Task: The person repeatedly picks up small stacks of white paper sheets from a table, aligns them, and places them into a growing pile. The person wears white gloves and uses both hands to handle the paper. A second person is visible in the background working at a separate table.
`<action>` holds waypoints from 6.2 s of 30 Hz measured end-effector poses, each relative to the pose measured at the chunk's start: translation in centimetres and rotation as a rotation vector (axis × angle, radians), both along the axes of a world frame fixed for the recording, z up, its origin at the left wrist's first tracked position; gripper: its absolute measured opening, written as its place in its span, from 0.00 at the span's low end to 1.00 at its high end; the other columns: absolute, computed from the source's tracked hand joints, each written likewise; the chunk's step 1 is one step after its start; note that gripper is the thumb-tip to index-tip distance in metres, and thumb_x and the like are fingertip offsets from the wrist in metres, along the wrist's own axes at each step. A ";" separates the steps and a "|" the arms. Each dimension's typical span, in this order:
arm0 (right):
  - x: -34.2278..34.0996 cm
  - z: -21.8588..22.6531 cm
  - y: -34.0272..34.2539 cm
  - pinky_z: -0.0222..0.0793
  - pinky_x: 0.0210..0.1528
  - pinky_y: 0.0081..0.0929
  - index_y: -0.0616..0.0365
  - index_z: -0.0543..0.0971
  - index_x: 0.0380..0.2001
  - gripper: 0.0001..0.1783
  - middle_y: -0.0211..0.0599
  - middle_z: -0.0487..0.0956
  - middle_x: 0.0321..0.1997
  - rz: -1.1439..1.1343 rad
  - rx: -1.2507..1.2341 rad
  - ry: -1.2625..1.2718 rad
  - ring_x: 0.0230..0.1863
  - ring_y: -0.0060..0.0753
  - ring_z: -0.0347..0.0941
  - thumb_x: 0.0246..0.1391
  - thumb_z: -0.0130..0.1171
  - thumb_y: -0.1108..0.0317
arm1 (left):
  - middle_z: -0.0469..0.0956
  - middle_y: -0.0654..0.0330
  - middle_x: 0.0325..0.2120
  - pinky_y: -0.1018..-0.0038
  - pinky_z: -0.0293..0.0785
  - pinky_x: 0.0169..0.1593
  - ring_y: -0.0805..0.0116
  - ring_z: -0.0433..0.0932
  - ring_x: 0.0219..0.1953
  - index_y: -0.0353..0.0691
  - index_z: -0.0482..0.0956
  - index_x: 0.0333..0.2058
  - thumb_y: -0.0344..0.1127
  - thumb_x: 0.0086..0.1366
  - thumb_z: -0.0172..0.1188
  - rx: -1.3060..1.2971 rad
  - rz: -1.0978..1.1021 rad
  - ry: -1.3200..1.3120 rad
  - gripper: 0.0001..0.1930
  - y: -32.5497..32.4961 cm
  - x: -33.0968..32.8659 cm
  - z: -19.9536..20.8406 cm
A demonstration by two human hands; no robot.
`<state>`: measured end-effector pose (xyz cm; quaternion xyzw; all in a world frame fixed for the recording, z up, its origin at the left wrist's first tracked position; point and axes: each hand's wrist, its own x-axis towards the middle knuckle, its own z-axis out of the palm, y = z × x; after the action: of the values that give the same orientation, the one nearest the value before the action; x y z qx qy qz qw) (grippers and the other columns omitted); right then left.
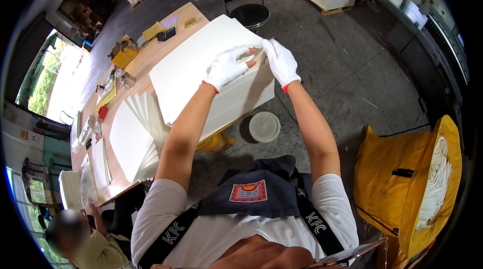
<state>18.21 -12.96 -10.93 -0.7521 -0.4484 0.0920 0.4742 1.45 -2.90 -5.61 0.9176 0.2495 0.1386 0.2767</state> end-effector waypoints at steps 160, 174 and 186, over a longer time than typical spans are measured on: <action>-0.3 -1.0 0.1 0.68 0.46 0.49 0.54 0.76 0.39 0.34 0.55 0.81 0.36 -0.023 0.060 0.138 0.44 0.61 0.78 0.65 0.40 0.32 | 0.77 0.53 0.57 0.66 0.76 0.57 0.53 0.80 0.52 0.54 0.81 0.54 0.38 0.67 0.59 0.302 -0.122 -0.094 0.17 -0.7 -0.4 -0.9; 1.1 0.3 -2.7 0.75 0.36 0.49 0.50 0.76 0.34 0.12 0.39 0.79 0.30 0.007 -0.061 -0.826 0.33 0.47 0.80 0.61 0.58 0.54 | 0.77 0.53 0.57 0.66 0.74 0.60 0.53 0.75 0.58 0.51 0.82 0.52 0.30 0.65 0.56 0.397 -0.192 -0.152 0.18 0.2 -0.1 -1.8; 0.4 -1.6 -2.1 0.72 0.39 0.51 0.50 0.76 0.38 0.21 0.50 0.81 0.31 -0.017 -0.050 -0.188 0.37 0.57 0.79 0.68 0.47 0.45 | 0.77 0.51 0.56 0.64 0.74 0.61 0.52 0.77 0.58 0.54 0.82 0.51 0.37 0.61 0.65 0.339 -0.146 -0.115 0.18 -0.6 -0.4 -1.1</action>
<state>18.56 -15.01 -12.54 -0.7727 -0.4822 0.0283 0.4118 1.03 -3.50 -6.70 0.9573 0.1390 0.2104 0.1412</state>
